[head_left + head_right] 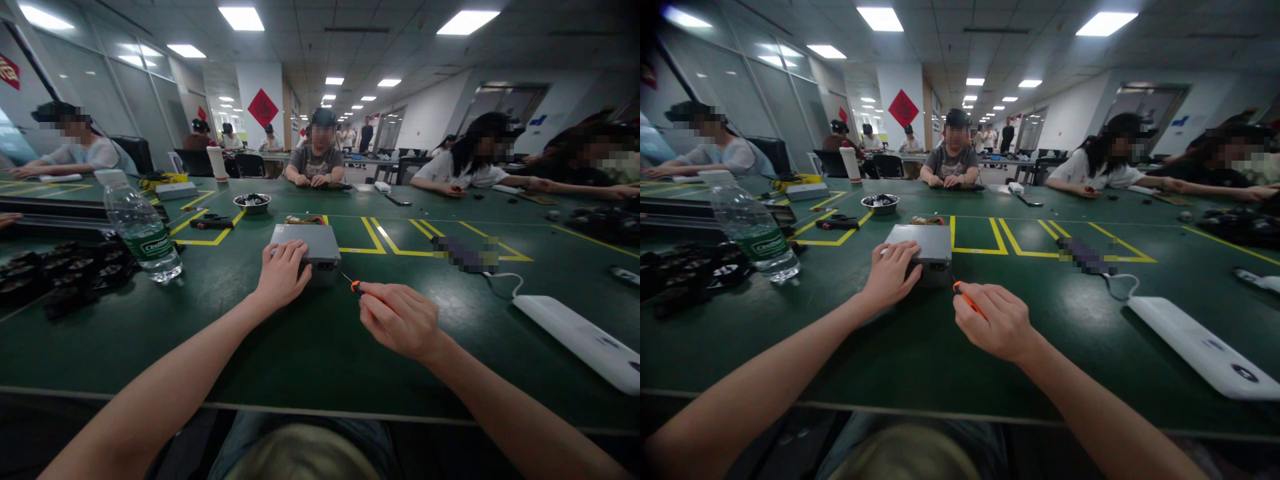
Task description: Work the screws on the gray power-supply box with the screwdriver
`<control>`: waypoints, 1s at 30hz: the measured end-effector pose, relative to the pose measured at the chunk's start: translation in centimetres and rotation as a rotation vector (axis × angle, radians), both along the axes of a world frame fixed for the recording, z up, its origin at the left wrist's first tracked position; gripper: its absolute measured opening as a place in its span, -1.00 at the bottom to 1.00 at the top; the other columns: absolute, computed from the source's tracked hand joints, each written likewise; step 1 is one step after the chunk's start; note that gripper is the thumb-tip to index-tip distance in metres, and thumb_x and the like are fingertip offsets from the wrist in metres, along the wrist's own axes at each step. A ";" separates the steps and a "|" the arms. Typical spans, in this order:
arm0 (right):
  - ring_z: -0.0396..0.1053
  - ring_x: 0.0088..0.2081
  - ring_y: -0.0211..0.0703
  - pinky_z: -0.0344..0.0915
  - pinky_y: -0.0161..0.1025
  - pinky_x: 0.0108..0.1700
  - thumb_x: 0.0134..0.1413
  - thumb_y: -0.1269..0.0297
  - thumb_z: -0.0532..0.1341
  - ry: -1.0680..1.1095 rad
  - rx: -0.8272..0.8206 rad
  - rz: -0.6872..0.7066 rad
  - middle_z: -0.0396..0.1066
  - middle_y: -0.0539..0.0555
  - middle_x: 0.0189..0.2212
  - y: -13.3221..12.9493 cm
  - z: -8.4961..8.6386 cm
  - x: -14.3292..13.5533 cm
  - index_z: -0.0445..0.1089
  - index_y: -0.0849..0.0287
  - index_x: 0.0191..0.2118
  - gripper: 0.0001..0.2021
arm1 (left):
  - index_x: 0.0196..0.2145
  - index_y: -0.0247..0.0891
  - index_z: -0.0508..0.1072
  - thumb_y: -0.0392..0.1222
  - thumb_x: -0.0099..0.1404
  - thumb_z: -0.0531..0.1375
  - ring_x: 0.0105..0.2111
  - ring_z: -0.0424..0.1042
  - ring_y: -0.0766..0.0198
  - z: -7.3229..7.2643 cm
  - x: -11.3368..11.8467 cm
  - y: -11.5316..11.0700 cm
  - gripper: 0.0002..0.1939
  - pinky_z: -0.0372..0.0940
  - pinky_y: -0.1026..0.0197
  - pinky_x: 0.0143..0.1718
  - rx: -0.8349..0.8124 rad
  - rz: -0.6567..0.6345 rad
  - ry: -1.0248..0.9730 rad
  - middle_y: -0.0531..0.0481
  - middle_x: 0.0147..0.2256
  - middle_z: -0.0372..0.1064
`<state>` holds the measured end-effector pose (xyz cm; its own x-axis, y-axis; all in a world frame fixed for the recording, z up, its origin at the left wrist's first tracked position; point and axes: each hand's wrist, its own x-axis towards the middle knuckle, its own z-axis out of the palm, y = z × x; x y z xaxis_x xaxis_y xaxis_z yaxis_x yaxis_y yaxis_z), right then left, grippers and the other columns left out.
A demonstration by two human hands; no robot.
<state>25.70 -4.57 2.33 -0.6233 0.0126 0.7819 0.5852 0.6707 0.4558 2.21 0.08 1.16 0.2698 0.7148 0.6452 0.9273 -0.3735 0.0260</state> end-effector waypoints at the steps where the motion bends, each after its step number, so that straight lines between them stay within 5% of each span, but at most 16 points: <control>1: 0.43 -0.33 -0.26 0.37 -0.31 -0.27 -0.04 0.46 0.20 0.000 0.000 -0.003 0.47 0.11 -0.30 0.0 0.0 0.0 0.25 0.19 -0.24 -0.80 | 0.02 -0.21 0.27 -0.09 0.29 -0.03 0.10 0.16 0.09 0.0 0.0 0.0 -0.63 -0.09 -0.05 0.12 -0.001 0.000 0.002 -0.12 0.09 0.23; 9: 0.42 -0.31 -0.24 0.37 -0.30 -0.26 -0.04 0.48 0.22 -0.011 0.002 -0.009 0.46 0.14 -0.29 0.0 -0.1 -0.1 0.24 0.20 -0.22 -0.78 | 0.02 -0.22 0.26 -0.10 0.29 -0.02 0.10 0.16 0.09 0.0 0.0 0.0 -0.63 -0.09 -0.05 0.12 -0.002 -0.003 -0.005 -0.12 0.09 0.23; 17: 0.34 -0.06 -0.06 0.36 -0.17 -0.15 0.02 0.44 0.14 -0.090 -0.076 -0.038 0.34 0.23 -0.14 -2.0 -0.5 -2.3 0.25 0.16 -0.14 -0.76 | 0.02 -0.22 0.27 -0.12 0.28 -0.01 0.09 0.17 0.07 -0.1 0.0 0.0 -0.63 -0.09 -0.07 0.11 0.010 -0.009 -0.002 -0.15 0.08 0.24; 27: 0.41 -0.33 -0.26 0.30 -0.38 -0.32 0.04 0.42 0.20 -0.053 0.021 -0.205 0.42 0.10 -0.31 -1.8 0.1 -1.4 0.32 0.13 -0.19 -0.82 | 0.02 -0.25 0.26 -0.10 0.29 -0.02 0.10 0.16 0.09 -0.1 -0.1 0.1 -0.62 -0.10 -0.04 0.11 0.005 0.004 0.025 -0.13 0.09 0.23; 30: 0.40 -0.21 -0.14 0.33 -0.30 -0.25 0.03 0.42 0.20 -0.062 -0.010 -0.189 0.40 0.19 -0.24 -1.9 -0.1 -1.5 0.31 0.17 -0.17 -0.80 | 0.02 -0.25 0.26 -0.11 0.28 -0.01 0.10 0.16 0.08 -0.1 -0.1 0.1 -0.62 -0.10 -0.05 0.11 0.000 0.000 0.022 -0.15 0.09 0.22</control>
<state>24.23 -6.44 2.26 -0.6564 0.1414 0.7410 0.6719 0.5564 0.4889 2.10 0.20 1.03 0.2841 0.7145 0.6394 0.9275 -0.3737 0.0055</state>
